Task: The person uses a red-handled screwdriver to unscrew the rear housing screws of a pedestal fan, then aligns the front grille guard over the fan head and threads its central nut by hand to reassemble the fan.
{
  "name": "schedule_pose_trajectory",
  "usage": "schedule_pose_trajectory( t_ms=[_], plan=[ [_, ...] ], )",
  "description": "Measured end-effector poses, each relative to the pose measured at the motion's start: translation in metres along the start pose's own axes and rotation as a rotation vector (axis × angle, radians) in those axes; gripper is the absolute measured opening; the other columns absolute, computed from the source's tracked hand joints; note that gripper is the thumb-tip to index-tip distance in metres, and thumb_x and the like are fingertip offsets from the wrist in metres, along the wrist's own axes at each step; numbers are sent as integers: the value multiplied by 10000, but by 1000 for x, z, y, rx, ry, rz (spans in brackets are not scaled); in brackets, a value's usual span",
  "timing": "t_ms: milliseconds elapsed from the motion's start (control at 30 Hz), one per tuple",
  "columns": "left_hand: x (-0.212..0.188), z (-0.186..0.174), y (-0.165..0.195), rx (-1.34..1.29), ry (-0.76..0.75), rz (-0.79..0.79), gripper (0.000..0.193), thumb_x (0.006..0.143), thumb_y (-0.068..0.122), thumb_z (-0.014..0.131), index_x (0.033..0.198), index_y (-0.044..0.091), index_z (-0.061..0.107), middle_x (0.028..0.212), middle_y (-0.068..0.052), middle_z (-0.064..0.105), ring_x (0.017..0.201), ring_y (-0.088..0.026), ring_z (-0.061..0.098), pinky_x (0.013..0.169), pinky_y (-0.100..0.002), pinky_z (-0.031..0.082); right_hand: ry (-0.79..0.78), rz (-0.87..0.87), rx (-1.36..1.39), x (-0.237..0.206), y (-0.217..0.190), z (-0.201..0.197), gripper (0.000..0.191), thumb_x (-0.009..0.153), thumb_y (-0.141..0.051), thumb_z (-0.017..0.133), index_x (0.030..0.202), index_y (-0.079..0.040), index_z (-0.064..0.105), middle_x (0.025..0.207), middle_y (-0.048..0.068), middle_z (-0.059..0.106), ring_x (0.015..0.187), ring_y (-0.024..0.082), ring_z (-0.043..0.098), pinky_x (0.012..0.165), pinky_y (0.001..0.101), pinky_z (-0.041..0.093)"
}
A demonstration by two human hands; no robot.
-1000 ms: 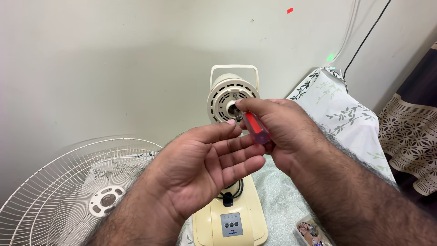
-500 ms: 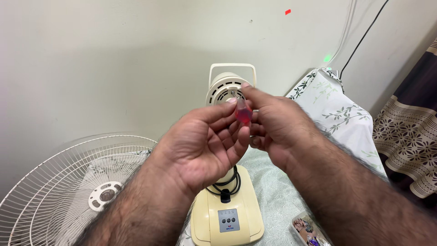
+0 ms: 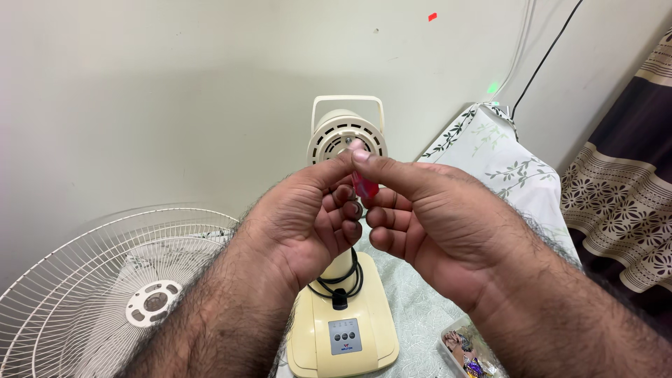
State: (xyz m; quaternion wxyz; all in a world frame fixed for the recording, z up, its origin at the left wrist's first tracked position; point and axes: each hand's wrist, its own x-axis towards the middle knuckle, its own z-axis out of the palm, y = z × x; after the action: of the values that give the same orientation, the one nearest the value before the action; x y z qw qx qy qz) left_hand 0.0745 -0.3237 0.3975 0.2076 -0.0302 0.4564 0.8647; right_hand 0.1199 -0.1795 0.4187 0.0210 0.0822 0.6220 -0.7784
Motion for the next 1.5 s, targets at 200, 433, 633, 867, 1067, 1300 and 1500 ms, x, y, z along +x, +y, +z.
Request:
schedule_pose_trajectory(
  t_ms=[200, 433, 633, 867, 1067, 1300, 1500],
  plan=[
    [-8, 2, 0, -56, 2, -57, 288, 989, 282, 498, 902, 48, 642, 734, -22, 641, 651, -118, 601, 630, -284, 538, 7, 26, 103, -1, -2, 2, 237, 909, -198, 725, 955, 31, 685, 805, 66, 660, 702, 119, 620, 627, 256, 554],
    [5, -9, -9, -138, -117, -26, 146, 978, 80, 525, 903, 36, 642, 667, 14, 597, 555, -79, 522, 614, -265, 543, -31, 45, 269, -1, -2, 9, 179, 909, -69, 556, 987, 77, 624, 814, 116, 679, 672, 166, 649, 652, 286, 595],
    [14, -13, -6, -253, -278, -39, 108, 1015, 91, 614, 979, 3, 665, 704, 16, 616, 613, -74, 574, 667, -248, 552, -7, 67, 305, -2, -3, 12, 246, 911, -58, 463, 1009, 112, 612, 833, 149, 688, 710, 184, 678, 712, 295, 622],
    [5, -2, 1, -156, -120, -47, 205, 948, 208, 659, 1041, 27, 637, 868, -98, 711, 781, -183, 674, 720, -346, 559, 2, 55, 87, -3, 4, 2, 317, 981, -215, 529, 1065, 55, 674, 857, 115, 691, 725, 180, 653, 652, 342, 575],
    [0, 4, 4, -32, -34, 16, 258, 890, 276, 705, 1019, 55, 668, 850, -74, 704, 812, -176, 679, 768, -340, 567, 46, -46, -43, -5, 10, -2, 435, 993, -445, 698, 982, -11, 701, 795, 44, 636, 664, 120, 575, 567, 288, 516],
    [0, 5, 3, 87, 15, 62, 370, 931, 419, 668, 984, 53, 655, 800, -56, 663, 774, -152, 643, 766, -326, 562, 7, 0, -21, -1, 15, 0, 404, 963, -471, 757, 904, -74, 707, 736, 6, 620, 608, 94, 536, 517, 252, 453],
    [8, -3, -10, -4, -33, -1, 321, 1011, 308, 489, 929, 55, 668, 728, -21, 625, 643, -139, 549, 601, -345, 529, -147, 63, 251, 5, 18, -2, 285, 980, -317, 657, 868, -59, 700, 719, 15, 642, 566, 95, 536, 494, 249, 457]
  ],
)
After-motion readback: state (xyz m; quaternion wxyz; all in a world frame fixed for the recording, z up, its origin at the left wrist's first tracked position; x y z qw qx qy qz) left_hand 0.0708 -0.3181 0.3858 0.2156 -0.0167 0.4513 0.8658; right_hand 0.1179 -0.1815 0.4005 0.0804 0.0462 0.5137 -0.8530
